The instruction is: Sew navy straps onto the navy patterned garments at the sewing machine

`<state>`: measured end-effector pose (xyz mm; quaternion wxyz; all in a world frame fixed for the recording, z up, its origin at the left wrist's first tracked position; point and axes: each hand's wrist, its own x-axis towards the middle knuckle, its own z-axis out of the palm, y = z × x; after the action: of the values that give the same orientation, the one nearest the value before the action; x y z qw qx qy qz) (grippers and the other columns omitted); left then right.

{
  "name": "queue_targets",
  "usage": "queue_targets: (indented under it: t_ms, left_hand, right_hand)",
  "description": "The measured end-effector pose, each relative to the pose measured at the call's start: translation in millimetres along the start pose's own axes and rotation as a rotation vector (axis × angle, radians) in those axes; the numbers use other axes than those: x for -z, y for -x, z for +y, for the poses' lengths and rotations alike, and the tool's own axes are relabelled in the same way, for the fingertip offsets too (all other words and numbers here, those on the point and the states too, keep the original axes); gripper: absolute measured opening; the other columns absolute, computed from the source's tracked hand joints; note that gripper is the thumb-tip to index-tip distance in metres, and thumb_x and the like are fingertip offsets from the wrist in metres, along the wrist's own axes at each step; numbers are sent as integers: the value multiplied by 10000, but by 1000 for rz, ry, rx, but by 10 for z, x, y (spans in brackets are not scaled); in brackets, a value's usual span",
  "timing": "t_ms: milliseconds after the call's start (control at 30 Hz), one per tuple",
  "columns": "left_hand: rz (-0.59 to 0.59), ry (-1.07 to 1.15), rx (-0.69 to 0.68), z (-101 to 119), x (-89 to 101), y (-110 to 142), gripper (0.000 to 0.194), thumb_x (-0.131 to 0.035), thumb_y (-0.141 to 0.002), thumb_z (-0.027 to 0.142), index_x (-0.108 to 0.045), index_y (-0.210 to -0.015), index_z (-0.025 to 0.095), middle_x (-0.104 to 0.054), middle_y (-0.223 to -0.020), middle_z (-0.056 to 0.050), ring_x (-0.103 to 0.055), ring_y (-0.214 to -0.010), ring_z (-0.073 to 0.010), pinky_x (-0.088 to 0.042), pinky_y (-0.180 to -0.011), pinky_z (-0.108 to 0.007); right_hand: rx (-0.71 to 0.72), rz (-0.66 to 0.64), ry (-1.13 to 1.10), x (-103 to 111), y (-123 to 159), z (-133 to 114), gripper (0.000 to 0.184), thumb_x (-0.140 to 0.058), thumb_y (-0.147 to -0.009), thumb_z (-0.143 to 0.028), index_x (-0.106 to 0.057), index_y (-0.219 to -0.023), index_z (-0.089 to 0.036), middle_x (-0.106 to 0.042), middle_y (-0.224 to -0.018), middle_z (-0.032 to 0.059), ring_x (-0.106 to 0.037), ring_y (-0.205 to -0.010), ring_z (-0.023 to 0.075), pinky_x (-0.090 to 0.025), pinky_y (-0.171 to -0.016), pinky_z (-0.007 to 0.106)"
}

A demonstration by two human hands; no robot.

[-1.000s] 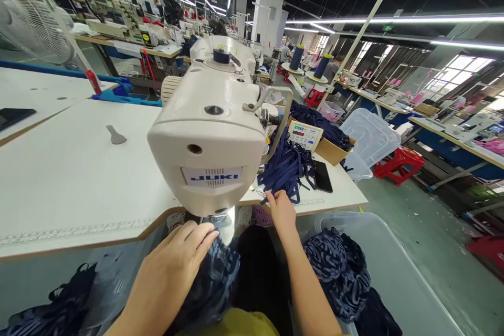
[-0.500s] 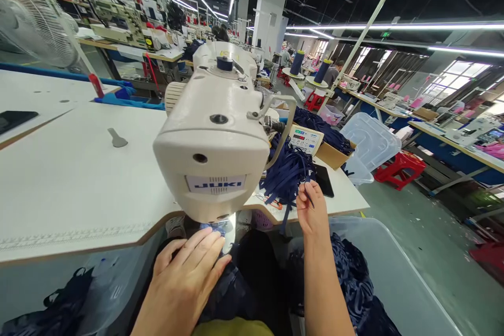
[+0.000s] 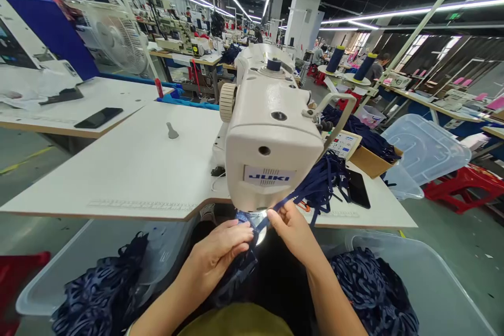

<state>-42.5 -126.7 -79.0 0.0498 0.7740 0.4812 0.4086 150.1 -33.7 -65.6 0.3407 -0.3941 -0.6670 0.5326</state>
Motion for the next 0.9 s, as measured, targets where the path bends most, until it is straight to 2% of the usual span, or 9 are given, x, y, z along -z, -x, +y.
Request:
queue_targets:
  t_ms: [100, 267, 400, 633, 767, 900]
  left_hand:
    - [-34, -67, -112, 22, 10, -32, 239, -488, -940, 184, -630, -1129, 214, -700, -1106, -26, -636, -1069, -132, -463, -1029, -301]
    - [53, -240, -218, 102, 2, -85, 223, -521, -924, 179, -615, -1126, 190, -706, -1065, -34, -636, -1051, -124, -451, -1039, -295]
    - [76, -227, -179, 96, -18, -55, 229, -513, -922, 166, -605, -1131, 175, -697, -1091, -44, -629, -1068, -131, -458, -1036, -290]
    - [32, -208, -178, 37, -44, -1, 235, -504, -938, 201, -596, -1149, 156, -677, -1144, -55, -583, -1155, -142, -445, -1051, -290]
    - [77, -266, -214, 61, -65, -9, 236, -504, -934, 162, -595, -1151, 153, -691, -1106, -49, -596, -1132, -146, -454, -1047, -311]
    - [94, -255, -180, 68, -82, 10, 246, -511, -930, 171, -585, -1164, 154, -681, -1124, -54, -585, -1150, -158, -468, -1035, -316]
  right_hand:
    - [28, -12, 81, -21, 8, 1, 173, -533, -874, -348, -537, -955, -195, -507, -727, -33, -443, -627, 107, -379, -603, 230]
    - [4, 13, 78, -65, 32, 19, 189, -547, -859, -353, -536, -960, -194, -473, -735, -33, -434, -642, 111, -392, -618, 232]
    - [-22, 14, 19, -79, 33, 39, 204, -555, -857, -351, -534, -976, -187, -481, -731, -28, -456, -658, 116, -404, -614, 236]
    - [-29, 25, 2, -119, 46, 70, 179, -564, -845, -301, -528, -988, -200, -517, -773, -29, -478, -678, 113, -410, -653, 239]
    - [-26, 30, 16, -120, 42, 74, 161, -567, -841, -295, -529, -965, -200, -498, -750, -36, -465, -664, 110, -400, -639, 234]
    - [-41, 22, 8, -112, 40, 43, 161, -566, -835, -291, -523, -964, -206, -502, -759, -36, -475, -679, 114, -400, -648, 236]
